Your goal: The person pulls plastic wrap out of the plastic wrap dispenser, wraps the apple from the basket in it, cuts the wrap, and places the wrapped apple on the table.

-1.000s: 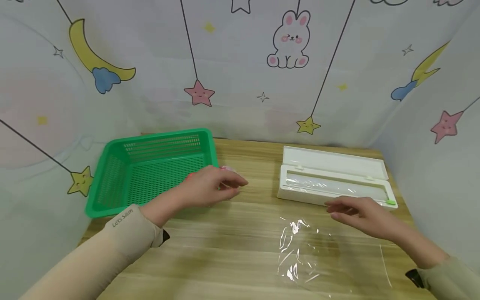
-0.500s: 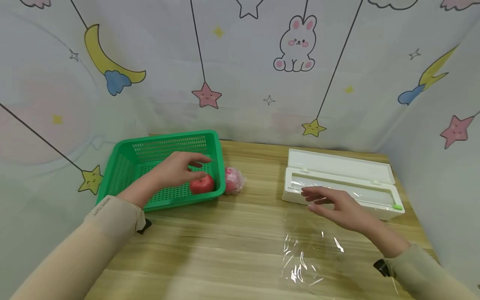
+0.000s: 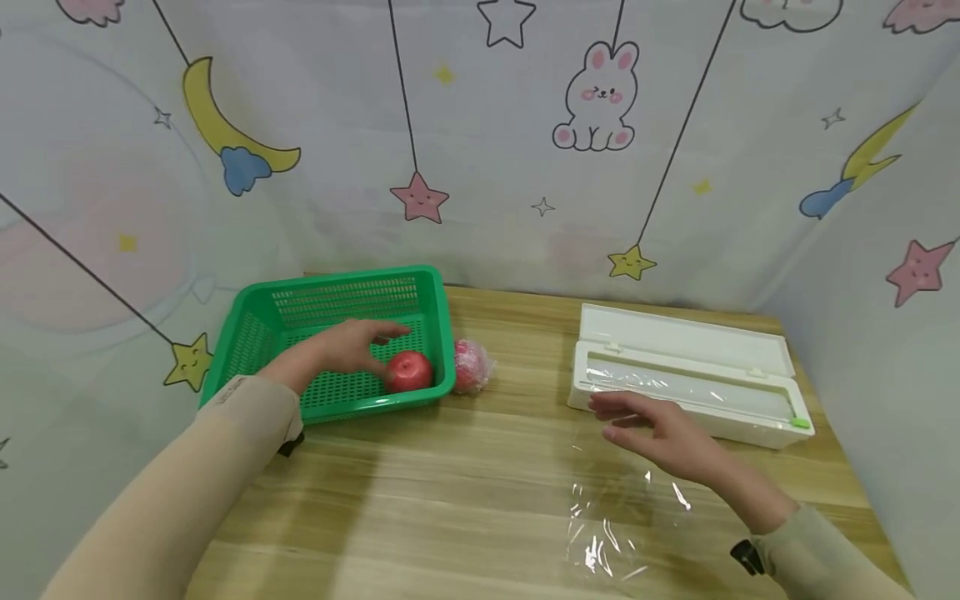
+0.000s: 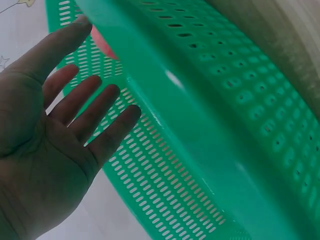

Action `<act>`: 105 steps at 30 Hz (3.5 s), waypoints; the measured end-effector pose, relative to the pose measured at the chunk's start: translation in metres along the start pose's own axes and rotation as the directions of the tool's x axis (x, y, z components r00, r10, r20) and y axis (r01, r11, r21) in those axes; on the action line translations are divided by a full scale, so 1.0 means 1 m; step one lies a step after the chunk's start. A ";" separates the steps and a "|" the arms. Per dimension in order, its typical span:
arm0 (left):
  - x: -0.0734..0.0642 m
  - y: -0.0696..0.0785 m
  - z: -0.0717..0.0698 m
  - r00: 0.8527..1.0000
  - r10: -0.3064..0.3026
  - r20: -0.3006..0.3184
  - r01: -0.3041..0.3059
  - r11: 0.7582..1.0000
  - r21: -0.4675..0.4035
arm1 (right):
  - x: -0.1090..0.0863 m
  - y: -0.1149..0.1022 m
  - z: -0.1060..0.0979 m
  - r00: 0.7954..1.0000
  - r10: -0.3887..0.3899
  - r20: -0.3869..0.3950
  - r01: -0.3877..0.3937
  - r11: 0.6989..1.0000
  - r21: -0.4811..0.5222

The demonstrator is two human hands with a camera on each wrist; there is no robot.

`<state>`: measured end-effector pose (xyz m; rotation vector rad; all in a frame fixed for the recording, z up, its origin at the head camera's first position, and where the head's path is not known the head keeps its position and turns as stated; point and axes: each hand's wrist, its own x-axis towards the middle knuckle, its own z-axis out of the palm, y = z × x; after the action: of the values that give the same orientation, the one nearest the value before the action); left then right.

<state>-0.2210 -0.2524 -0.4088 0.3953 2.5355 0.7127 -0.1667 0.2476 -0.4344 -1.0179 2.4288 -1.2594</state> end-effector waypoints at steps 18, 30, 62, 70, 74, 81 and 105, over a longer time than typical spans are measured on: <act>0.016 -0.023 0.022 0.996 0.045 0.075 -0.043 0.999 -0.027 | -0.007 0.013 0.016 1.000 -0.011 -0.008 0.012 0.993 0.115; 0.017 -0.027 0.024 0.999 0.032 -0.004 -0.032 0.998 -0.046 | -0.006 0.018 0.020 0.999 0.033 0.002 -0.033 0.991 0.128; -0.032 0.090 -0.010 0.931 0.228 -0.284 -0.271 0.955 -0.122 | 0.030 -0.008 0.023 0.998 0.024 -0.051 -0.013 0.979 0.203; -0.018 0.132 0.036 0.923 0.244 -0.296 -0.308 0.931 -0.194 | 0.026 -0.023 0.026 0.998 0.023 -0.057 -0.002 0.938 0.347; -0.009 0.148 0.062 0.915 0.266 -0.302 -0.335 0.920 -0.204 | 0.025 -0.027 0.028 0.997 -0.003 -0.071 0.029 0.926 0.377; 0.006 0.165 0.096 0.911 0.287 -0.296 -0.359 0.905 -0.227 | 0.018 -0.027 0.030 0.995 0.026 -0.094 0.013 0.921 0.389; 0.065 0.219 0.170 0.865 0.459 -0.204 -0.492 0.856 -0.159 | -0.057 0.016 -0.001 0.988 0.102 -0.116 -0.080 0.980 0.182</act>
<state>-0.1568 0.0238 -0.4400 0.9506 2.4890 1.2249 -0.1332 0.2929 -0.4529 -0.7925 2.3703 -1.5158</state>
